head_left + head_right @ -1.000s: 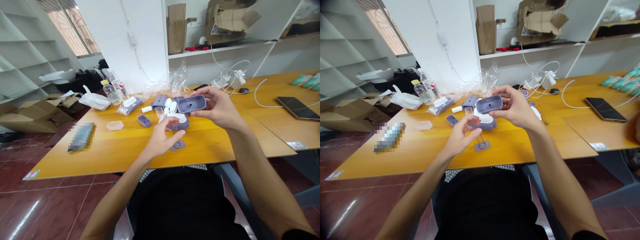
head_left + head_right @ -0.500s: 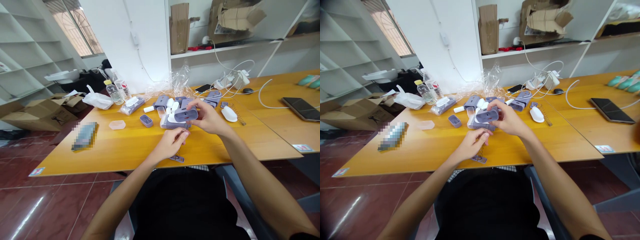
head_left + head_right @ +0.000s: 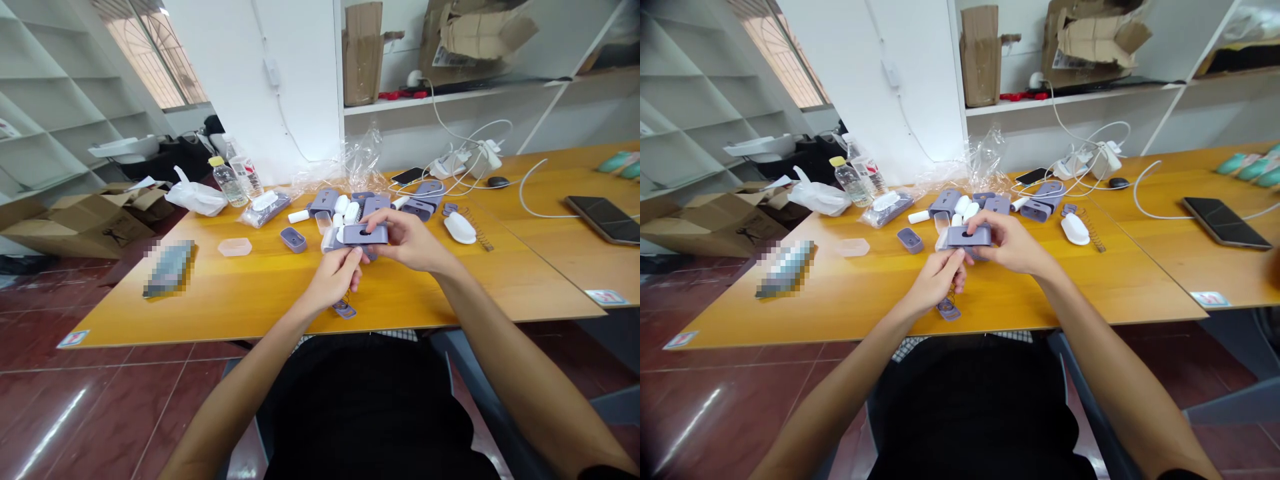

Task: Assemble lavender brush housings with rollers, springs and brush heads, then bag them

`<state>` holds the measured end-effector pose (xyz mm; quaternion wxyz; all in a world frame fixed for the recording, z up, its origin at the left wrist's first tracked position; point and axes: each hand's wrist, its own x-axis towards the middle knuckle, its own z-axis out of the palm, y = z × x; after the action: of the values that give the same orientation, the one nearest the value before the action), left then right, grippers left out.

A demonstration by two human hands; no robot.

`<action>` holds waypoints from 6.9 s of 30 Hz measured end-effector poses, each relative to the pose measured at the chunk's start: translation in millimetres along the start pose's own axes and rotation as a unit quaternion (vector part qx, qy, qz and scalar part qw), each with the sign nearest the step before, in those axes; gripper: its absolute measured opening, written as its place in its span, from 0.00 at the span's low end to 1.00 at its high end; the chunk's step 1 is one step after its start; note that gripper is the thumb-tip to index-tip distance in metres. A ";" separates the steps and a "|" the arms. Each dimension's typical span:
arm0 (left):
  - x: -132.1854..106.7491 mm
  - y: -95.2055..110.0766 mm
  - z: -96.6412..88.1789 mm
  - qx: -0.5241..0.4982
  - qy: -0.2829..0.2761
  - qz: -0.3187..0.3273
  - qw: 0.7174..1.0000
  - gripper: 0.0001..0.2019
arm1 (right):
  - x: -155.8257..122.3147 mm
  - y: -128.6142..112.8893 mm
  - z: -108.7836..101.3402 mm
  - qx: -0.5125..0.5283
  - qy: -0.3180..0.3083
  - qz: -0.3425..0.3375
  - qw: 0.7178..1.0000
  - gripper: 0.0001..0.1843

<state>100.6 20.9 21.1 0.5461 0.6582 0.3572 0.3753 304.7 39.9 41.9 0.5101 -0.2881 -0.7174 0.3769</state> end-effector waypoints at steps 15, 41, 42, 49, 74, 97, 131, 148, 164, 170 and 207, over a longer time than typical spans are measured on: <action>-0.6 6.1 -1.6 -0.050 0.000 -0.053 0.997 0.21 | -1.9 -9.2 0.0 0.020 -0.020 0.038 0.999 0.17; 3.3 -2.6 -5.1 0.075 -0.002 0.047 0.996 0.14 | -1.1 -10.9 -3.0 -0.050 -0.033 -0.008 0.998 0.10; 3.4 -3.2 -5.9 0.098 -0.007 0.064 0.993 0.12 | -1.5 -10.9 -6.4 -0.048 -0.025 -0.006 0.999 0.10; 0.3 -6.2 -9.1 0.248 -0.018 0.134 0.959 0.18 | -12.3 -19.5 -46.0 -0.058 0.083 0.011 0.995 0.14; 0.1 -9.3 -14.0 0.500 -0.068 0.219 0.835 0.15 | -28.8 -12.1 -94.5 -0.258 0.107 0.028 0.960 0.21; 0.4 0.6 -35.3 0.612 -0.047 0.168 0.771 0.31 | -28.1 1.4 -92.9 -0.277 0.101 0.118 0.948 0.29; 11.0 8.7 -57.8 0.330 0.024 0.163 0.930 0.46 | 1.3 14.4 -43.4 0.147 0.267 0.186 0.934 0.29; 8.3 11.8 -55.7 0.373 -0.008 0.163 0.913 0.44 | -2.2 7.4 -50.1 0.002 0.275 0.103 0.956 0.35; 8.1 6.5 -51.7 0.387 0.023 0.182 0.904 0.42 | 4.6 8.0 3.4 -0.077 0.210 0.117 0.968 0.27; 8.0 3.3 -51.5 0.394 0.038 0.177 0.901 0.42 | 2.9 15.6 9.5 0.004 0.174 0.183 0.968 0.26; 9.7 2.0 -50.0 0.400 0.061 0.173 0.898 0.37 | 2.4 10.0 6.0 0.130 0.153 0.278 0.939 0.20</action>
<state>60.9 51.7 30.2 0.1407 0.8484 0.3900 0.3290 298.5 45.9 33.6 0.5212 -0.4615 -0.4667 0.5456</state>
